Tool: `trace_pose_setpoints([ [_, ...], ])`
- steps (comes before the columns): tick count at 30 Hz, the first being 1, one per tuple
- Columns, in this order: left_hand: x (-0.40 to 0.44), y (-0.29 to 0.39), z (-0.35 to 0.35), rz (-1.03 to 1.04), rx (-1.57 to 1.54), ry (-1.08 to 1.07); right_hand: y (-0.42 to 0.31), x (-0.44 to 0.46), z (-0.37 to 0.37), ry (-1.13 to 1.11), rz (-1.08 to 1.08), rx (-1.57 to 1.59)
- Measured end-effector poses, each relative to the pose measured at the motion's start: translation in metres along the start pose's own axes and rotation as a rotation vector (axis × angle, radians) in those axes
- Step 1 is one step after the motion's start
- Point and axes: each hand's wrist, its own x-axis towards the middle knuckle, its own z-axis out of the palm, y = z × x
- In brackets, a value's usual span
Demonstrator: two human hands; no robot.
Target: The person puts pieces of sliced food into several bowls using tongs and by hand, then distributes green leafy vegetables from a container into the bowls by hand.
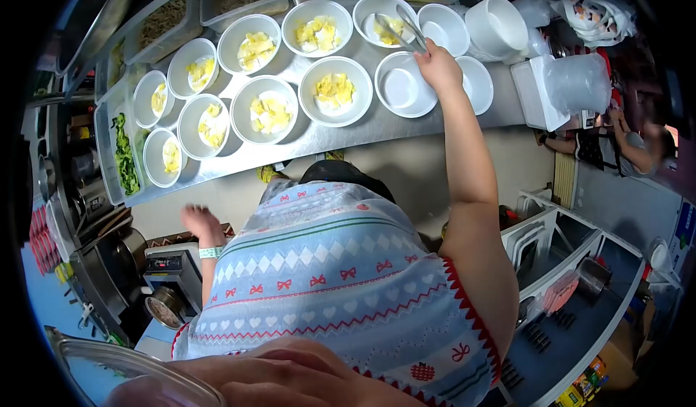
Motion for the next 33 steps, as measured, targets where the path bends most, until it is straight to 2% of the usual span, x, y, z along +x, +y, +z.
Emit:
trace_pose_setpoints([
  [1, -0.017, 0.022, 0.044, 0.046, -0.009, -0.139, 0.002, 0.001, 0.003, 0.013, -0.002, 0.02],
  [2, -0.057, 0.063, 0.104, 0.177, 0.187, -0.303, 0.004, 0.001, 0.006, 0.025, -0.004, 0.04],
  [3, -0.065, 0.07, 0.14, 0.329, 0.483, -0.556, 0.006, 0.0, 0.007, 0.024, -0.008, 0.042],
  [4, -0.091, 0.089, 0.189, 0.348, 0.49, -0.832, 0.008, -0.002, 0.007, 0.082, -0.013, 0.064],
  [6, -0.132, 0.097, 0.265, 0.344, 0.65, -1.137, 0.011, -0.005, 0.003, 0.138, -0.021, 0.088],
  [7, -0.146, 0.088, 0.299, 0.458, 0.79, -1.24, 0.009, -0.007, -0.005, 0.06, 0.025, 0.04],
  [8, -0.158, 0.062, 0.328, 0.73, 0.744, -1.266, 0.007, -0.009, -0.013, -0.018, 0.072, -0.009],
  [9, -0.178, 0.052, 0.356, 0.759, 0.821, -1.29, 0.001, -0.007, -0.02, -0.015, 0.069, -0.005],
  [11, -0.206, 0.026, 0.401, 0.958, 0.957, -1.286, -0.012, 0.002, -0.034, -0.077, 0.013, -0.243],
  [12, -0.217, 0.029, 0.417, 1.072, 1.054, -1.219, -0.023, 0.011, -0.041, -0.078, 0.012, -0.243],
  [13, -0.224, 0.033, 0.431, 1.185, 1.149, -1.145, -0.038, 0.022, -0.047, -0.135, -0.027, -0.388],
  [14, -0.227, 0.024, 0.445, 1.183, 1.151, -1.143, -0.051, 0.032, -0.053, -0.191, -0.067, -0.533],
  [17, -0.227, -0.002, 0.469, 1.217, 1.342, -1.047, -0.08, 0.054, -0.064, -0.296, -0.135, -0.633],
  [19, -0.226, -0.009, 0.472, 1.222, 1.493, -1.107, -0.074, 0.068, -0.054, -0.268, -0.135, -0.558],
  [24, -0.225, -0.018, 0.469, 1.258, 1.45, -1.049, -0.04, 0.08, -0.033, -0.131, -0.038, -0.417],
  [27, -0.223, -0.022, 0.469, 1.21, 1.42, -1.11, -0.037, 0.081, -0.028, -0.196, -0.077, -0.517],
  [29, -0.227, -0.029, 0.465, 1.1, 1.439, -1.177, -0.035, 0.068, -0.033, -0.125, -0.06, -0.382],
  [31, -0.228, -0.025, 0.467, 1.103, 1.384, -1.164, -0.034, 0.064, -0.036, -0.158, -0.051, -0.409],
  [33, -0.234, -0.013, 0.463, 0.915, 1.277, -1.239, -0.027, 0.057, -0.033, -0.2, -0.054, -0.429],
])
